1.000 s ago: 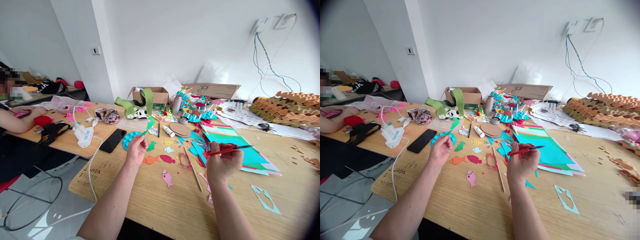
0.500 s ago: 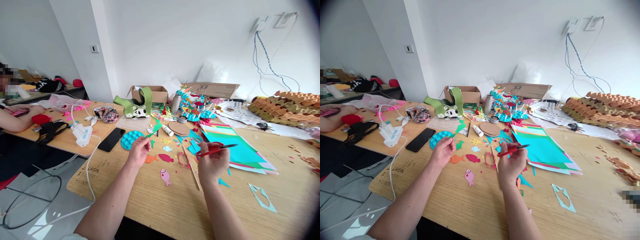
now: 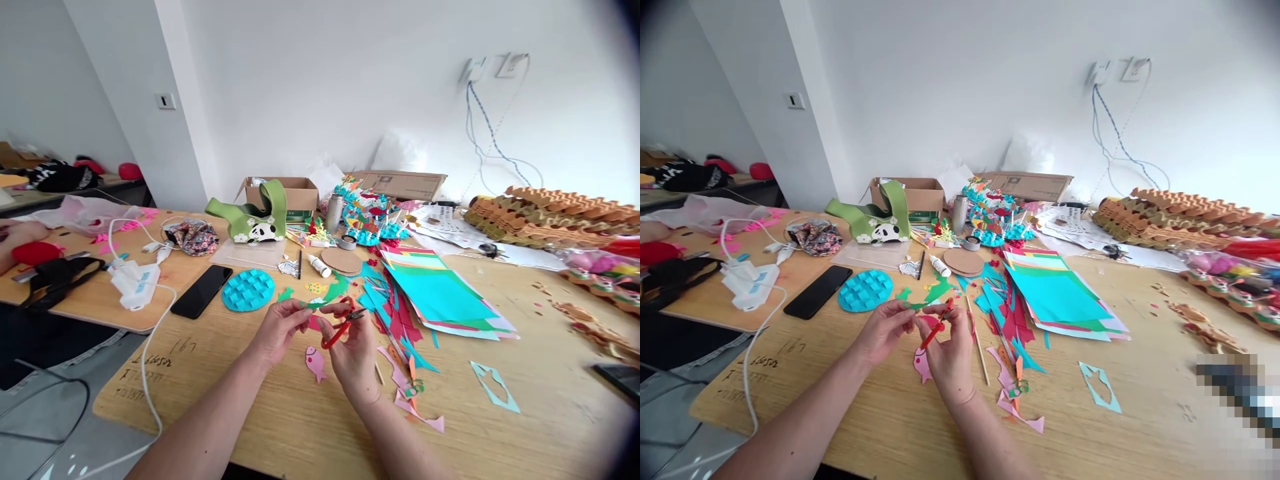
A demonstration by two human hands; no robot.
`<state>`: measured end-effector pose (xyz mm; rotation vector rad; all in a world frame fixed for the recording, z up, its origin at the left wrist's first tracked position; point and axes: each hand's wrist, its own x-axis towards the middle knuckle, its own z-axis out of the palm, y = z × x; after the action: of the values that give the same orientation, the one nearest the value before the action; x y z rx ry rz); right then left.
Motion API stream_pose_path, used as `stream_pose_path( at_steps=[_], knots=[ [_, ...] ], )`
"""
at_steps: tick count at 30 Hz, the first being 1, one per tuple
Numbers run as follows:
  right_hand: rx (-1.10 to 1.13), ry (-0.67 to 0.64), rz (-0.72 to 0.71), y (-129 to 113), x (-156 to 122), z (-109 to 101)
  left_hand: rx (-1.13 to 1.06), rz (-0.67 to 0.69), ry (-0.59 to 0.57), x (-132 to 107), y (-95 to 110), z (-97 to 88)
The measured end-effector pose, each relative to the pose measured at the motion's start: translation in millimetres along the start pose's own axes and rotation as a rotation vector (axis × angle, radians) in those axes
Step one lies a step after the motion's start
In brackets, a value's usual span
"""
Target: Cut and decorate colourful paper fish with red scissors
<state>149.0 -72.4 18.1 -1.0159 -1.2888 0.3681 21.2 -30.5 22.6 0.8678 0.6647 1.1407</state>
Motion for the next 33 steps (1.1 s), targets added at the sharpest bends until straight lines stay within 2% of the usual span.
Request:
stream_pose_path(
  at_steps=[7, 15, 24, 33],
  knots=[
    [0.011, 0.083, 0.052, 5.5, 1.6, -0.8, 0.067, -0.021, -0.049, -1.7, -3.5, 2.9],
    [0.11, 0.059, 0.112, 2.2, 5.4, -2.5, 0.102, -0.037, -0.083, -1.4, -6.7, 2.2],
    [0.041, -0.015, 0.117, 8.4, 7.9, -4.1, 0.178, -0.009, -0.136, -1.4, -4.9, 0.2],
    [0.062, -0.03, 0.156, 9.0, 10.0, -4.0, 0.225, 0.022, -0.092, 1.1, -6.5, -3.3]
  ],
)
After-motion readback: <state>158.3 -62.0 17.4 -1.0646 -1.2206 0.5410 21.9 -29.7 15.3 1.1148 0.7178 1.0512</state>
